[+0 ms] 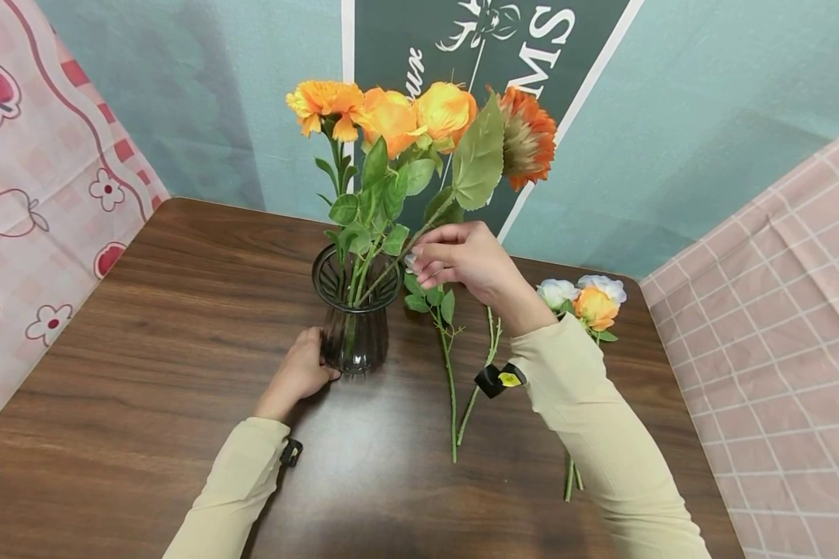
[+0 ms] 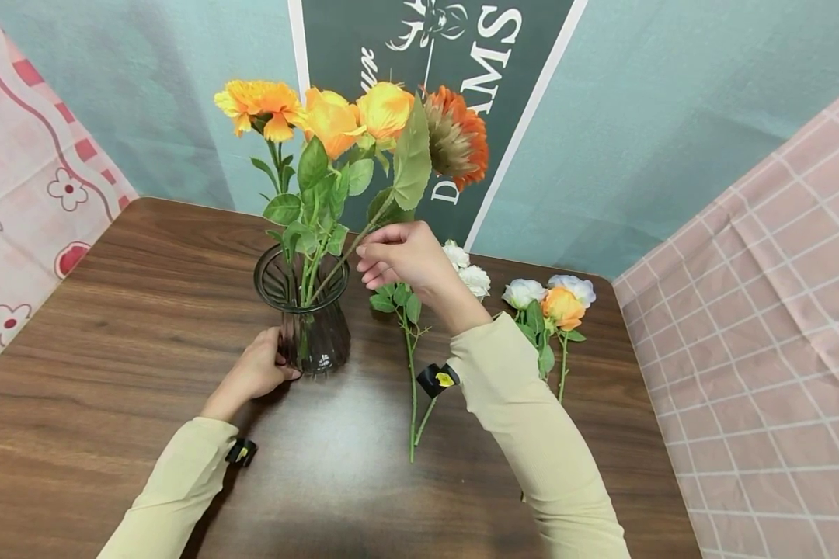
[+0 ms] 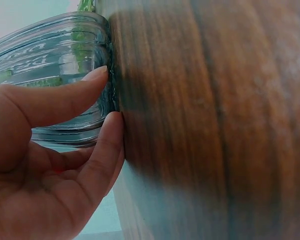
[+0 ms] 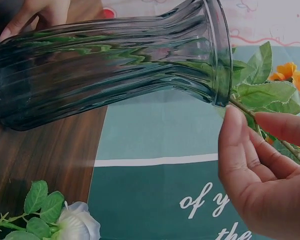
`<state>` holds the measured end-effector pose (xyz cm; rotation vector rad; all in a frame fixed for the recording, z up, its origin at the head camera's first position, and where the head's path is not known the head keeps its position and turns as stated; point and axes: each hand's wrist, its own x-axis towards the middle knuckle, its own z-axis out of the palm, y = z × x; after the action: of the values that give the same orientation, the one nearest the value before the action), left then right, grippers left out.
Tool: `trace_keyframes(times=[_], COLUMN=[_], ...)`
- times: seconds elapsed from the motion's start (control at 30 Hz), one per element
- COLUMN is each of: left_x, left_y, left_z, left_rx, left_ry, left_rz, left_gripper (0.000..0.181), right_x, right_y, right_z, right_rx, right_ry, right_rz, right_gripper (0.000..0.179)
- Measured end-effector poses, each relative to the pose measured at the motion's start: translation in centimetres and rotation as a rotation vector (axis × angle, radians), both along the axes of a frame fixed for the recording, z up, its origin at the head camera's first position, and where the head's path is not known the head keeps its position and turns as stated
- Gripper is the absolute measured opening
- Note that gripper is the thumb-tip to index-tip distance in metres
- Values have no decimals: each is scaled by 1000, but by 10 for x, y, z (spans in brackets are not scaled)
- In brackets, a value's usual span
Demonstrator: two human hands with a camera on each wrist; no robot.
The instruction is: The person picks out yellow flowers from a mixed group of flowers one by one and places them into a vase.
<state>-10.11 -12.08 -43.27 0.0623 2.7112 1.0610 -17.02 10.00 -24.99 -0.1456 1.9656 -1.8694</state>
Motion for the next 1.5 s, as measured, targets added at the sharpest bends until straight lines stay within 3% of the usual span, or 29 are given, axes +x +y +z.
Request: trace_keyframes(times=[0.17,0.43,0.93,1.3,1.5], left_x=[0,-1,-1,0,0], left_y=[0,0,0,0,0], left_z=[0,-1,-2,-1,-1], left_rx=[-3,-3,6,9,11], left_ry=[1,4,12,20,24], left_rz=[-1,5,10,11,11], left_gripper=[64,64,63,64,63], right_x=[-1,-4,-7,-9,-8], right_y=[-2,-7,-20,-24,-27], right_z=[-2,-5,-4,-9,-11], right_rx=[-22,26,75,91,148], right_ry=[34,78,58,108,144], right_rz=[-18,-17,-9,-74,-46], right_gripper=[21,12,14,11,9])
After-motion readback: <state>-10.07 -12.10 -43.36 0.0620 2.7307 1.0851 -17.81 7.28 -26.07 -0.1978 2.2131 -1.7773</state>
